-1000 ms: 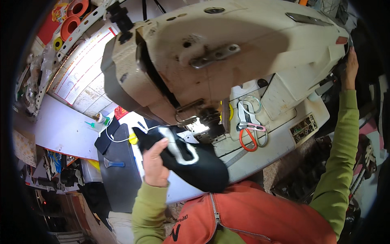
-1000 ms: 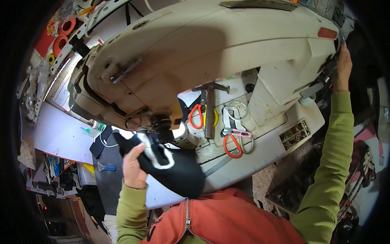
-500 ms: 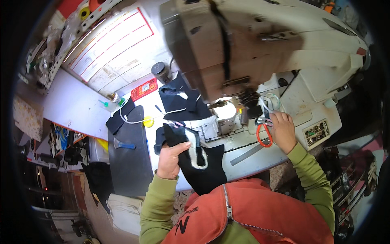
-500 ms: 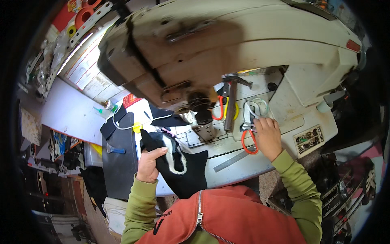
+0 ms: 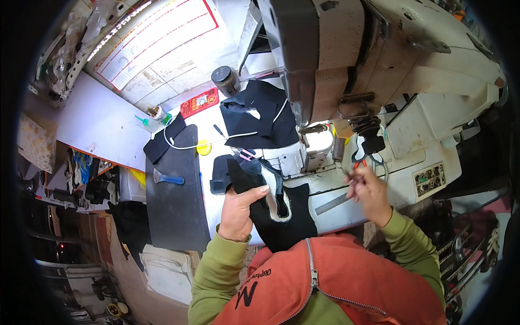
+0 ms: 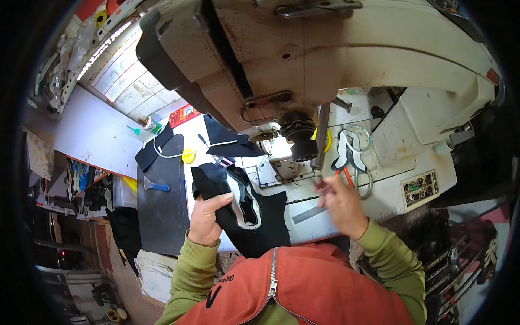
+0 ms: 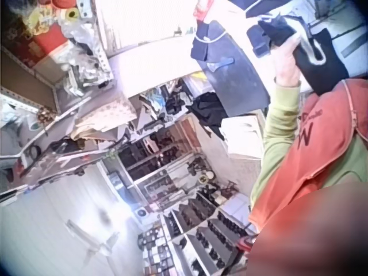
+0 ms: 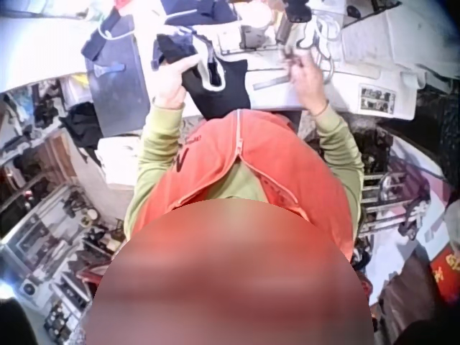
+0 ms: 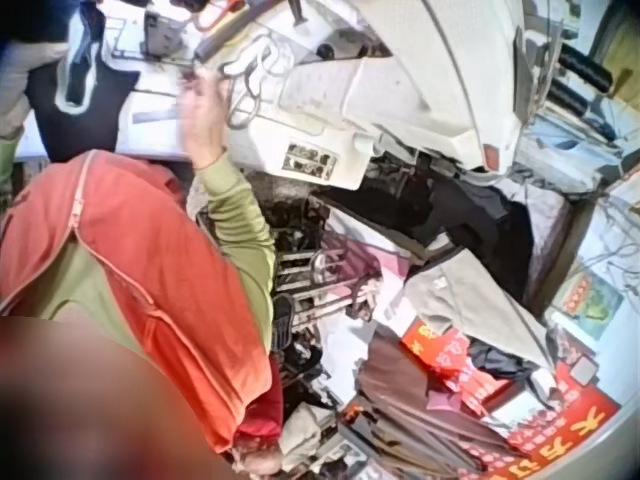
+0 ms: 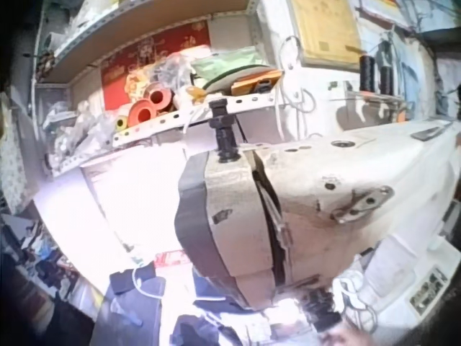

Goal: The person sews a black shoe using a sewing machine, guiding the shoe under the needle and stitching along the edge. They periodically stop to adjust the shoe and inspect the seam, then resume sewing until the segment ends.

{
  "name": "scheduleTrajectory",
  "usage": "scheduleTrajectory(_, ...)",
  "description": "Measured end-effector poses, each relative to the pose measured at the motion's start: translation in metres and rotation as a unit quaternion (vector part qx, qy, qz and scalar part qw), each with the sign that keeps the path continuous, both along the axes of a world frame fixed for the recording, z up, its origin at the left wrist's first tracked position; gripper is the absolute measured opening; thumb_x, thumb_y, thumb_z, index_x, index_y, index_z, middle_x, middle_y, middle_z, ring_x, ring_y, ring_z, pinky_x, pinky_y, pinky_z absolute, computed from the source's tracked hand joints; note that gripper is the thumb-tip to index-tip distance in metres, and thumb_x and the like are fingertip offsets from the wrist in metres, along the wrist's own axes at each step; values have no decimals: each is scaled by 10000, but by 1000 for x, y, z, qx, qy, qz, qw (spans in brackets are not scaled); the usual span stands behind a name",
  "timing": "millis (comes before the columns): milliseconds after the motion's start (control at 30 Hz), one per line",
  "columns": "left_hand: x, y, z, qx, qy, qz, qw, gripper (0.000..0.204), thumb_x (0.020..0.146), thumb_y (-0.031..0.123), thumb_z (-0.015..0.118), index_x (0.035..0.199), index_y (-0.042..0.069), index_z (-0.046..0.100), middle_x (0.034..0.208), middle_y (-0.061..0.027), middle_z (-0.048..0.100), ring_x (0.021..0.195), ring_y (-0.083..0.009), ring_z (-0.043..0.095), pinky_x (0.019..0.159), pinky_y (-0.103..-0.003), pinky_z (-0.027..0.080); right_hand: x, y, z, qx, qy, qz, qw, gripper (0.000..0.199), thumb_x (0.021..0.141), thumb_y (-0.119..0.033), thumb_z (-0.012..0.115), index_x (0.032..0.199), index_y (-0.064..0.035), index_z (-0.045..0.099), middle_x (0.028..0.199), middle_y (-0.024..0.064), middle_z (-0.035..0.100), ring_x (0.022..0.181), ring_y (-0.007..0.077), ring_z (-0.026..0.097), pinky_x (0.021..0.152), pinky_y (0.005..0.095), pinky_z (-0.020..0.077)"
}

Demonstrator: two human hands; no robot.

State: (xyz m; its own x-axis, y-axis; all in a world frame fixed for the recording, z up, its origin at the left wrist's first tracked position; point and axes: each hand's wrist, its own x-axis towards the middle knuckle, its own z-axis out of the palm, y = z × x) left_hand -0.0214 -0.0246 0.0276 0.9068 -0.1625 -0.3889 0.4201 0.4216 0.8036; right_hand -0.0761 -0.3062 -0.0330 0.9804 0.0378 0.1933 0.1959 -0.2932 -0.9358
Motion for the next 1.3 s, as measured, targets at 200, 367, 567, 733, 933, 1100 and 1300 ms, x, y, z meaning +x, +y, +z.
scheduleTrajectory(200, -6, 6, 6, -42, -7, -12, 999, 236, 807, -45, 624, 1032, 24, 606, 892, -41, 646, 816, -163, 635, 757, -282, 510, 17, 63, 58, -252, -230, 35, 939, 243, 812, -246, 673, 969, -86, 579, 720, 40, 541, 611, 212, 556, 515, 337, 427)
scheduleTrajectory(367, -8, 5, 13, -68, -8, -40, 997, 243, 837, -16, 589, 1078, 19, 590, 941, -56, 645, 848, -174, 639, 776, -296, 518, 18, 70, 51, -309, -231, 16, 923, 221, 800, -299, 668, 875, -111, 580, 696, 18, 480, 612, 184, 519, 513, 325, 404)
scheduleTrajectory(567, -6, 6, -1, -43, 7, -38, 998, 288, 841, -18, 565, 1127, 8, 583, 1009, -82, 655, 886, -202, 650, 809, -317, 525, 17, 76, 47, -329, -236, -2, 915, 234, 783, -301, 679, 890, -116, 587, 707, 12, 471, 626, 177, 515, 526, 317, 407)
scheduleTrajectory(733, -6, 2, -1, -32, 7, -29, 999, 298, 838, -16, 570, 1135, 5, 584, 1024, -88, 657, 898, -202, 650, 808, -318, 523, 16, 76, 47, -336, -242, -20, 910, 247, 778, -304, 681, 911, -116, 593, 709, 8, 469, 626, 174, 514, 529, 312, 404)
scheduleTrajectory(933, -5, 1, 2, -47, 30, -25, 998, 265, 815, -52, 594, 1073, 5, 609, 984, -69, 662, 872, -171, 646, 774, -298, 523, 18, 80, 45, -330, -261, -32, 907, 257, 774, -308, 681, 922, -116, 596, 704, 7, 467, 625, 169, 514, 530, 306, 397)
scheduleTrajectory(1100, -5, 1, -2, -35, 37, -23, 998, 263, 834, -19, 567, 1095, -3, 591, 980, -89, 657, 872, -207, 645, 809, -327, 519, 21, 84, 48, -327, -266, -25, 906, 242, 776, -294, 688, 883, -107, 578, 687, 8, 469, 607, 175, 510, 522, 317, 390)
scheduleTrajectory(1300, -3, 3, -8, -51, 37, -21, 998, 264, 831, -28, 572, 1093, 2, 590, 999, -87, 653, 874, -202, 644, 810, -326, 519, 16, 87, 44, -283, -289, 8, 914, 224, 752, -269, 708, 750, -136, 527, 629, 0, 430, 557, 176, 486, 489, 314, 370)
